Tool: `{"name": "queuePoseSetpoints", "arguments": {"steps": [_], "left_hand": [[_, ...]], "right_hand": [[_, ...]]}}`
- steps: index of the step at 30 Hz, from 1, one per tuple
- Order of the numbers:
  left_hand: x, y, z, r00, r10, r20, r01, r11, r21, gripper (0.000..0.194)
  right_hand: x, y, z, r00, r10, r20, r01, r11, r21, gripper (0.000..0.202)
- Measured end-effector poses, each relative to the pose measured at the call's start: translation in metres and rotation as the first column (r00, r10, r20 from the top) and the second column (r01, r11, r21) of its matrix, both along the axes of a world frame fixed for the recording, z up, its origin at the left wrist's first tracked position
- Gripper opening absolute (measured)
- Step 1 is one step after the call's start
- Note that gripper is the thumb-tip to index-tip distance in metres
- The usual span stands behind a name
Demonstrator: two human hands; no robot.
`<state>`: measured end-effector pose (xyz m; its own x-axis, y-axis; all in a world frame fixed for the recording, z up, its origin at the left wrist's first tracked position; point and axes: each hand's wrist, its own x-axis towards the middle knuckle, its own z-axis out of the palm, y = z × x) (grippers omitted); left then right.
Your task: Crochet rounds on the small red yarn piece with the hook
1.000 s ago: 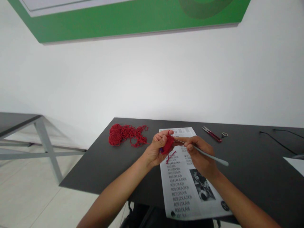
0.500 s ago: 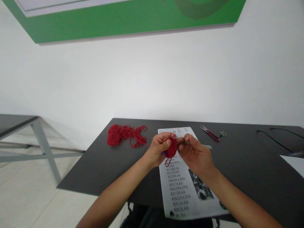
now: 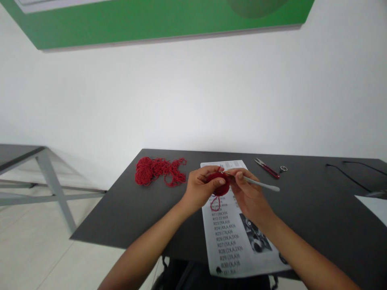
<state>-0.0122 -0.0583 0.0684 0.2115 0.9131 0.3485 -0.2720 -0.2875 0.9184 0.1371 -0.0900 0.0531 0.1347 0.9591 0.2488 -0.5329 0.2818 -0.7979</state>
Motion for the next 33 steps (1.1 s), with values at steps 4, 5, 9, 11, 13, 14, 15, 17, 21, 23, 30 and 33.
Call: {"name": "queuePoseSetpoints", "arguments": {"steps": [4,5,9,11,13,14,15,17,21,23,30,33], "left_hand": [[0.002,-0.002,-0.002,0.993,0.061,-0.1,-0.058,0.998,0.025,0.034],[0.003,-0.003,-0.002,0.993,0.056,-0.103,-0.054,0.998,0.021,0.034],[0.004,-0.002,-0.002,0.999,0.011,-0.044,-0.012,1.0,-0.028,0.034],[0.004,-0.002,-0.002,1.0,-0.012,-0.02,0.011,0.998,-0.057,0.035],[0.004,-0.001,-0.002,1.0,-0.019,-0.02,0.017,0.998,-0.063,0.037],[0.004,-0.001,-0.003,0.999,-0.015,-0.03,0.013,0.998,-0.057,0.037],[0.004,-0.001,-0.003,0.999,-0.006,-0.045,0.004,0.999,-0.047,0.037],[0.003,-0.001,-0.004,0.996,0.022,-0.09,-0.024,1.0,-0.017,0.037],[0.002,0.0,-0.006,0.976,0.112,-0.186,-0.096,0.991,0.096,0.034],[0.001,0.0,-0.007,0.954,0.182,-0.239,-0.132,0.968,0.212,0.03],[0.002,-0.001,-0.014,0.906,0.34,-0.252,-0.165,0.832,0.53,0.027],[0.006,-0.002,-0.017,0.958,0.197,-0.209,-0.128,0.943,0.306,0.037]], "right_hand": [[0.003,0.001,-0.008,0.972,-0.157,0.172,0.155,0.988,0.026,0.02],[0.004,0.001,-0.009,0.964,-0.18,0.193,0.177,0.984,0.034,0.02],[0.008,0.0,-0.007,0.924,-0.266,0.274,0.251,0.964,0.089,0.023],[0.01,-0.002,-0.003,0.889,-0.315,0.331,0.287,0.949,0.13,0.026],[0.011,-0.005,0.003,0.837,-0.367,0.406,0.316,0.93,0.187,0.027],[0.011,-0.007,0.006,0.806,-0.391,0.444,0.323,0.92,0.223,0.027],[0.012,-0.008,0.009,0.775,-0.415,0.476,0.327,0.908,0.26,0.026],[0.012,-0.01,0.012,0.721,-0.461,0.517,0.322,0.884,0.339,0.022],[0.013,-0.01,0.01,0.641,-0.539,0.547,0.277,0.826,0.49,0.014],[0.013,-0.009,0.008,0.592,-0.582,0.557,0.236,0.787,0.571,0.009],[0.016,-0.002,0.0,0.226,-0.804,0.55,-0.051,0.554,0.831,0.019],[0.019,0.001,-0.004,0.173,-0.838,0.518,-0.106,0.507,0.855,0.029]]}}
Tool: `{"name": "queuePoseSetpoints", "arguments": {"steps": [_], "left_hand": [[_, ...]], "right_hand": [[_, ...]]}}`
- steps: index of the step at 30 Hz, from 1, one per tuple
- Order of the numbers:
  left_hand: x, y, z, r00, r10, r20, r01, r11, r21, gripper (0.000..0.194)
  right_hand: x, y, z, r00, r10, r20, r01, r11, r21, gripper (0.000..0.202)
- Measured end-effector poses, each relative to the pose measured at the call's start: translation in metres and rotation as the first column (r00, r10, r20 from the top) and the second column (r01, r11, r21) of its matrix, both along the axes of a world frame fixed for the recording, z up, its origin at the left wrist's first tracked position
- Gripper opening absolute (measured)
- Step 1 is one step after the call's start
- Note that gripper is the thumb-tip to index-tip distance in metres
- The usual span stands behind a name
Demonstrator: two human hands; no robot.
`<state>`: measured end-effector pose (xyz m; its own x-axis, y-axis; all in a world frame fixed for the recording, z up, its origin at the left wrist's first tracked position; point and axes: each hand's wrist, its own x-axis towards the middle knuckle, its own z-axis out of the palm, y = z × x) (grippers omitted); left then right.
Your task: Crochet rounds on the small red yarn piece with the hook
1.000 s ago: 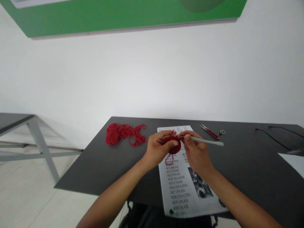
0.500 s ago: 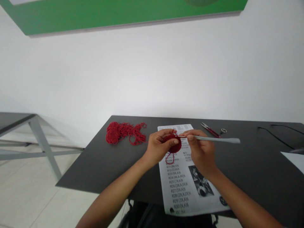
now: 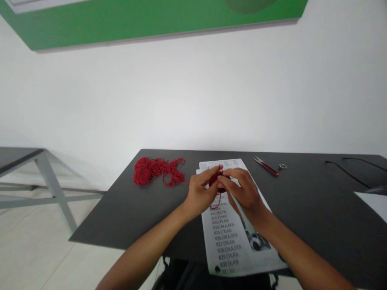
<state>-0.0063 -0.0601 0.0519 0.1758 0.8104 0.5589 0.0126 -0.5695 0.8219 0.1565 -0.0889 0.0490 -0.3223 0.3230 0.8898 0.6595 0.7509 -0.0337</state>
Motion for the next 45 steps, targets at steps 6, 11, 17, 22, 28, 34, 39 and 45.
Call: {"name": "queuePoseSetpoints", "arguments": {"steps": [6,11,17,22,28,34,39,45], "left_hand": [[0.002,0.001,0.0,0.99,-0.05,0.129,0.08,0.967,-0.243,0.056],[0.001,0.0,0.0,0.988,-0.077,0.136,0.108,0.966,-0.235,0.059],[0.003,-0.001,0.0,0.983,-0.082,0.167,0.128,0.95,-0.286,0.066],[0.0,-0.003,-0.002,0.999,-0.011,0.032,0.015,0.994,-0.105,0.055],[-0.008,0.002,0.003,0.984,0.174,-0.03,-0.168,0.974,0.149,0.042],[-0.01,0.005,0.008,0.976,0.216,0.011,-0.216,0.976,-0.006,0.038],[-0.004,0.007,0.006,0.967,0.221,0.127,-0.2,0.967,-0.158,0.033],[-0.003,-0.002,0.008,0.978,0.207,0.021,-0.205,0.975,-0.081,0.038]], "right_hand": [[0.002,-0.003,0.001,1.0,0.008,-0.021,-0.008,1.0,0.007,0.044],[0.003,-0.003,0.002,0.999,0.024,-0.03,-0.024,1.0,0.003,0.042],[0.004,0.0,-0.001,0.998,0.037,-0.047,-0.036,0.999,0.013,0.047],[-0.006,-0.005,0.0,0.991,-0.022,-0.134,0.017,0.999,-0.039,0.038],[-0.009,-0.011,0.015,0.825,0.013,-0.565,-0.271,0.887,-0.374,0.012],[-0.007,-0.014,0.017,0.726,-0.036,-0.687,-0.427,0.759,-0.491,0.013],[-0.016,-0.016,0.008,0.619,-0.058,-0.783,-0.506,0.734,-0.454,0.017],[-0.017,0.001,0.01,0.182,-0.097,-0.978,-0.871,0.446,-0.206,0.023]]}}
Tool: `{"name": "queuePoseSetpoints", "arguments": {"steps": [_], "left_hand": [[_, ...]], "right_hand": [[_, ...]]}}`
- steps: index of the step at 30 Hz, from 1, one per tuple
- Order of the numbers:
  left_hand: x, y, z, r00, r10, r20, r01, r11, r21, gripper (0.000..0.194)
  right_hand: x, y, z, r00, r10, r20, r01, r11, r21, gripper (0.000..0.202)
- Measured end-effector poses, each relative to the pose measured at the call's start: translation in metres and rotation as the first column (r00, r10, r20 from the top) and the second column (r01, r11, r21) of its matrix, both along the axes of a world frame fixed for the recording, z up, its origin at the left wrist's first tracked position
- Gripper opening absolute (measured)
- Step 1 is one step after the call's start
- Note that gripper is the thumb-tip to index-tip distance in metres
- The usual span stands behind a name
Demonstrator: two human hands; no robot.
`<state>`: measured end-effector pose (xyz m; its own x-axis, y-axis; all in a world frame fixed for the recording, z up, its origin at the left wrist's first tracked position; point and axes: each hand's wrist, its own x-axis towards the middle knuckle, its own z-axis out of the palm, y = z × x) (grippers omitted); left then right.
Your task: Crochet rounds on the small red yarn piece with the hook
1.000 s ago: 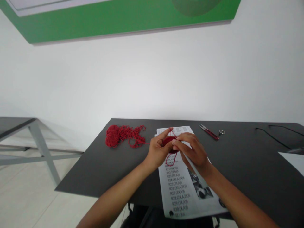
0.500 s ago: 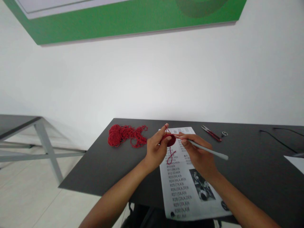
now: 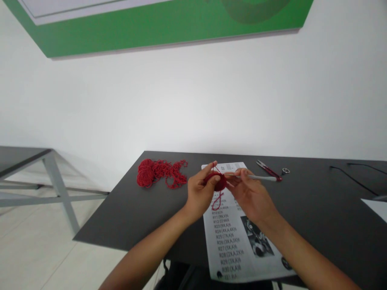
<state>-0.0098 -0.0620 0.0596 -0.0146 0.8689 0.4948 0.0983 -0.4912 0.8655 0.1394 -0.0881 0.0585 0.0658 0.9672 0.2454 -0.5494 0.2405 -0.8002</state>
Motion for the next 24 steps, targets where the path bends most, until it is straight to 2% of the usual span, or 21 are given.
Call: {"name": "queuePoseSetpoints", "arguments": {"steps": [3,7,11,14,16,18,19,21,22,23,24], "left_hand": [[0.001,-0.007,0.0,0.999,-0.01,-0.042,0.011,0.999,0.036,0.04],[0.003,-0.011,-0.002,0.998,-0.005,-0.068,0.013,0.993,0.12,0.039],[0.003,-0.009,-0.006,0.994,-0.002,-0.106,0.03,0.966,0.258,0.038],[0.004,-0.009,-0.009,0.992,-0.021,-0.125,0.06,0.947,0.316,0.039],[0.005,-0.011,-0.009,0.994,-0.055,-0.099,0.08,0.962,0.262,0.039],[0.008,-0.012,-0.008,0.993,-0.117,-0.014,0.118,0.987,0.112,0.037],[0.009,-0.012,-0.008,0.988,-0.15,0.047,0.149,0.989,0.021,0.037],[0.01,-0.011,-0.006,0.964,-0.204,0.172,0.226,0.966,-0.123,0.04],[0.01,-0.009,-0.006,0.948,-0.223,0.227,0.263,0.951,-0.161,0.043],[0.01,-0.007,-0.006,0.931,-0.238,0.276,0.294,0.938,-0.184,0.044],[0.01,-0.005,-0.006,0.915,-0.247,0.32,0.319,0.927,-0.198,0.046]], "right_hand": [[0.001,0.003,-0.003,1.0,-0.009,0.019,0.009,1.0,0.007,0.023],[0.002,-0.001,-0.007,0.954,-0.227,0.196,0.187,0.962,0.201,0.024],[0.004,-0.007,-0.002,0.809,-0.425,0.407,0.259,0.878,0.403,0.018],[0.007,-0.01,0.001,0.637,-0.578,0.509,0.268,0.786,0.557,0.013],[0.01,-0.011,-0.002,0.468,-0.688,0.555,0.245,0.705,0.666,0.014],[0.013,-0.01,-0.006,0.3,-0.784,0.544,0.165,0.604,0.78,0.022],[0.014,-0.01,-0.008,0.251,-0.819,0.516,0.095,0.552,0.829,0.028],[0.016,-0.01,-0.01,0.217,-0.861,0.46,0.048,0.48,0.876,0.037],[0.015,-0.01,-0.01,0.227,-0.861,0.454,0.063,0.479,0.876,0.036],[0.015,-0.01,-0.008,0.255,-0.846,0.469,0.092,0.504,0.859,0.033],[0.014,-0.011,-0.006,0.303,-0.812,0.499,0.118,0.552,0.826,0.027]]}}
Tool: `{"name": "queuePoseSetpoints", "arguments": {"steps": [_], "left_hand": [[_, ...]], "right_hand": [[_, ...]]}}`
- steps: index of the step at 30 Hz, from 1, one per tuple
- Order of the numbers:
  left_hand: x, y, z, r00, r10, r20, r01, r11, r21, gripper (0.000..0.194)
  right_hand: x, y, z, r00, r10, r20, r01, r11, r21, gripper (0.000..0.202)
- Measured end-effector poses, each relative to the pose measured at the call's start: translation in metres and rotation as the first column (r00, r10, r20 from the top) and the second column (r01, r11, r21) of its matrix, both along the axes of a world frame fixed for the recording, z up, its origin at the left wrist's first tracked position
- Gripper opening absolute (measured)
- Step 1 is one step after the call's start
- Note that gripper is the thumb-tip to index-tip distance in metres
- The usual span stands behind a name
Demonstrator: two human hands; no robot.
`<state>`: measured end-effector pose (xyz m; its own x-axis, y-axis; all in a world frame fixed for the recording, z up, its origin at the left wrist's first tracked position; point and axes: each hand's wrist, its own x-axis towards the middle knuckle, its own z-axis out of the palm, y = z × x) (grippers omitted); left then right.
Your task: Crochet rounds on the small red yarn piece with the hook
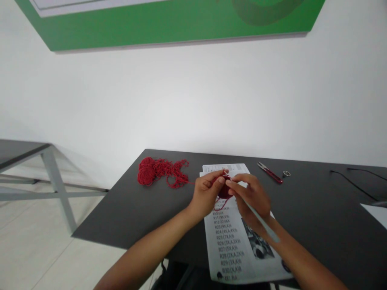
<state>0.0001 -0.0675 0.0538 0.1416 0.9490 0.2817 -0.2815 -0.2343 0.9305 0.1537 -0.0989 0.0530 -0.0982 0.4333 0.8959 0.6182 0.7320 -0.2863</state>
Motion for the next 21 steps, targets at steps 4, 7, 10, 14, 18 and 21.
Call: {"name": "queuePoseSetpoints", "arguments": {"steps": [4,7,10,14,18,21], "left_hand": [[-0.003,0.006,0.0,0.992,-0.028,0.121,0.036,0.997,-0.066,0.047],[-0.005,0.006,0.001,0.987,-0.04,0.154,0.047,0.998,-0.039,0.046],[-0.005,0.004,0.004,0.974,-0.079,0.21,0.087,0.996,-0.03,0.048],[-0.005,0.001,0.009,0.933,-0.154,0.324,0.191,0.978,-0.084,0.048],[-0.008,0.001,0.011,0.911,-0.195,0.363,0.246,0.964,-0.101,0.052],[-0.011,0.002,0.011,0.904,-0.216,0.37,0.27,0.958,-0.098,0.053]], "right_hand": [[0.001,0.001,0.011,0.938,0.251,-0.238,-0.302,0.929,-0.212,0.008],[0.005,0.005,0.013,0.87,0.347,-0.351,-0.44,0.867,-0.234,0.002],[0.009,0.005,0.012,0.86,0.349,-0.371,-0.452,0.859,-0.24,0.004],[0.01,0.001,0.012,0.862,0.351,-0.366,-0.46,0.846,-0.271,0.007],[0.008,-0.002,0.013,0.846,0.358,-0.396,-0.485,0.824,-0.291,0.008],[0.007,-0.002,0.012,0.837,0.347,-0.423,-0.488,0.823,-0.291,0.009]]}}
